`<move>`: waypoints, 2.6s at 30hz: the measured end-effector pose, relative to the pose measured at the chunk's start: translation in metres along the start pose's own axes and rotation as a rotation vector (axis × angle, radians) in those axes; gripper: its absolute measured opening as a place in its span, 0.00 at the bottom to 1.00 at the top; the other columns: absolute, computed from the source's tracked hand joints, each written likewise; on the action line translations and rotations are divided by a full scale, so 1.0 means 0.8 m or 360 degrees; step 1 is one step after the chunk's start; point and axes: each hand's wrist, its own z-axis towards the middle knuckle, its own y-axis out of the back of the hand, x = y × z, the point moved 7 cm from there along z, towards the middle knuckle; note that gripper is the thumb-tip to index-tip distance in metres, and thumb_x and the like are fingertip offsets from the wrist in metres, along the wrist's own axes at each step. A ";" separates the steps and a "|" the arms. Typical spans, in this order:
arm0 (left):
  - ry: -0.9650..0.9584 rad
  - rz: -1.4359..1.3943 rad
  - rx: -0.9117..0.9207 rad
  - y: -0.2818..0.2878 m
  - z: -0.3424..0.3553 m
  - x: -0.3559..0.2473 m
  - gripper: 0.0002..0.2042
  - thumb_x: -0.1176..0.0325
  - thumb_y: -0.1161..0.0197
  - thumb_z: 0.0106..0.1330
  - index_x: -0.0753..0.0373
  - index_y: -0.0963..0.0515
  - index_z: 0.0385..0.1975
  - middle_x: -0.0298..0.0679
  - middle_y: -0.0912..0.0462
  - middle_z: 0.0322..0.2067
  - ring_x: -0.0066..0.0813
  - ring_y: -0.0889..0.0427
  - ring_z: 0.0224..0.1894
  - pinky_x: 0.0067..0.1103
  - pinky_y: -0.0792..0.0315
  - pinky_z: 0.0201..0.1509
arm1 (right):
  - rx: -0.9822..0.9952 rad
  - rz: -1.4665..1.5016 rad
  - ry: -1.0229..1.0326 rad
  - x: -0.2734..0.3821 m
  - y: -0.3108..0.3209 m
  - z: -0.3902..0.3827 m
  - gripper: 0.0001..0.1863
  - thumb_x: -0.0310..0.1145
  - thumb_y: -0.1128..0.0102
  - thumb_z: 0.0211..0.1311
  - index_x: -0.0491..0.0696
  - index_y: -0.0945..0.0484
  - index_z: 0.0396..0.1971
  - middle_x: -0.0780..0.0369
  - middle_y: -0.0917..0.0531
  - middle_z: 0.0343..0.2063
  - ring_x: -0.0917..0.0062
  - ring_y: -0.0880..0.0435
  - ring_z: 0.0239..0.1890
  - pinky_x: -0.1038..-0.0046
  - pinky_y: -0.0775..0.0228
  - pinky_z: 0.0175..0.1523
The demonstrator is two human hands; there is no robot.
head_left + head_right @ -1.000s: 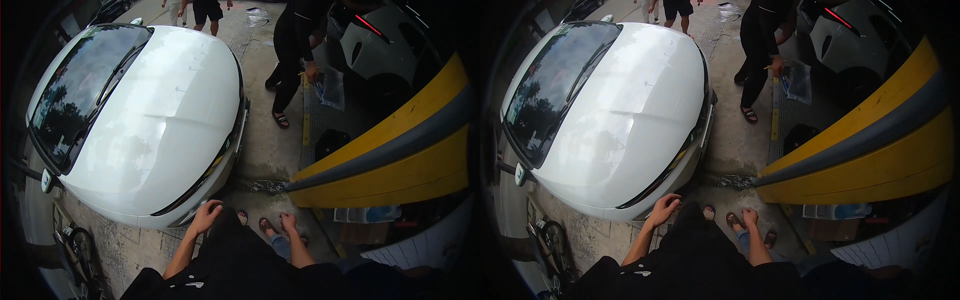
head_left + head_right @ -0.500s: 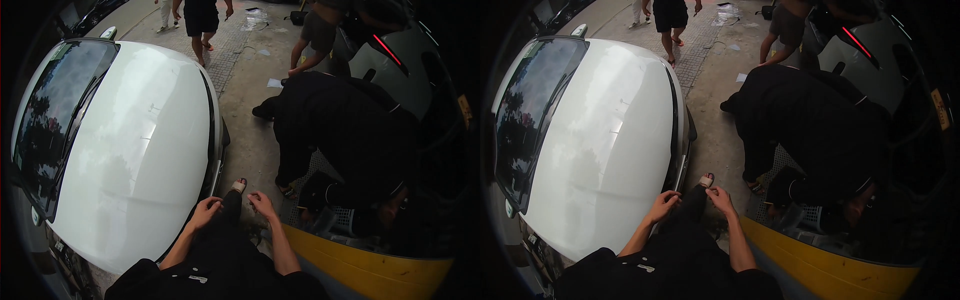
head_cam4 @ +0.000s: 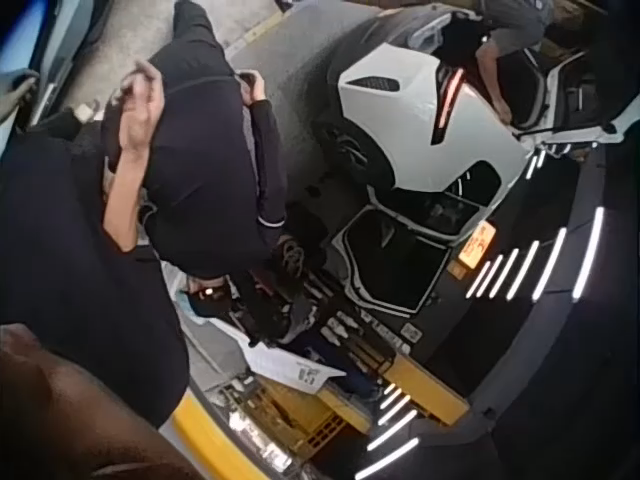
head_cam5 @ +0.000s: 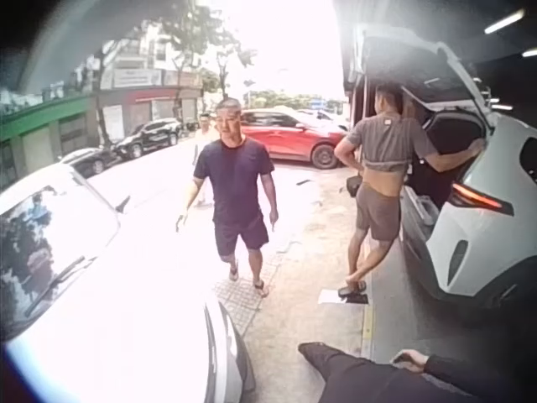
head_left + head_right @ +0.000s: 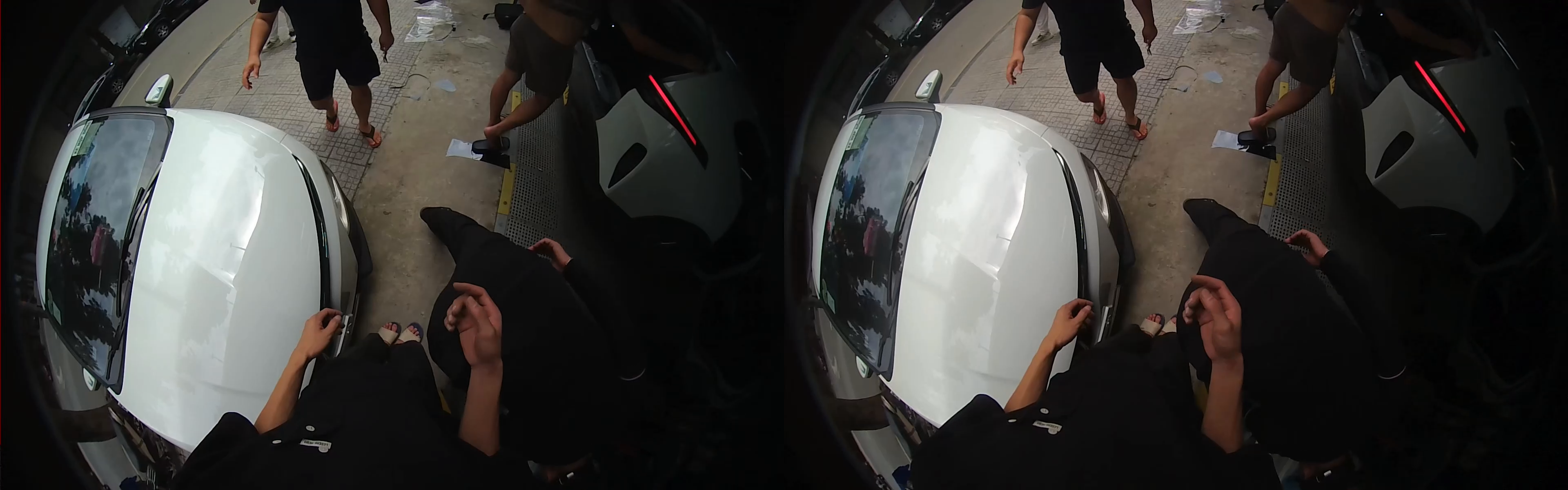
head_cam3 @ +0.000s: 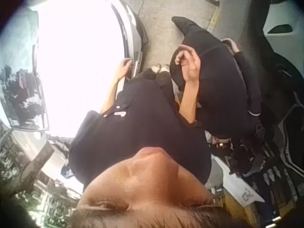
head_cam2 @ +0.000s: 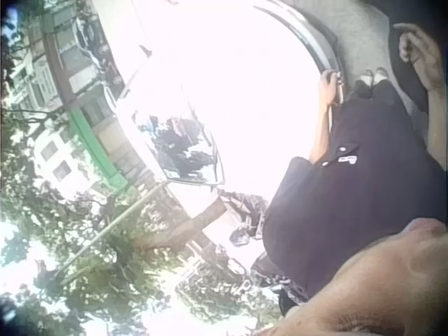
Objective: Inspecting and preparing a car bumper for repair or installation.
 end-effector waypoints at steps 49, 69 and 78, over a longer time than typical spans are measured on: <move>0.0397 -0.0550 -0.0420 0.145 1.815 -0.603 0.11 0.67 0.44 0.66 0.69 0.24 0.40 0.41 0.18 0.26 0.27 0.17 0.24 0.22 0.27 0.22 | -0.1027 -0.0812 -0.0375 0.167 0.314 1.740 0.14 0.33 0.46 0.67 0.42 0.26 0.48 0.62 0.21 0.27 0.79 0.21 0.24 0.76 0.26 0.29; 0.1553 -0.0077 -0.0053 0.512 2.632 -0.920 0.12 0.68 0.46 0.64 0.70 0.26 0.43 0.52 0.18 0.31 0.45 0.17 0.28 0.41 0.23 0.29 | -0.1175 -0.0934 -0.0538 0.233 0.246 2.892 0.16 0.31 0.45 0.66 0.41 0.27 0.51 0.61 0.19 0.31 0.78 0.19 0.25 0.75 0.25 0.30; 0.0998 -0.0178 -0.0237 0.483 3.217 -1.260 0.09 0.70 0.46 0.63 0.68 0.24 0.38 0.46 0.20 0.27 0.37 0.19 0.25 0.34 0.23 0.26 | -0.0719 -0.1018 0.0644 0.697 0.046 3.609 0.19 0.33 0.44 0.68 0.40 0.29 0.55 0.61 0.18 0.29 0.80 0.20 0.30 0.77 0.25 0.37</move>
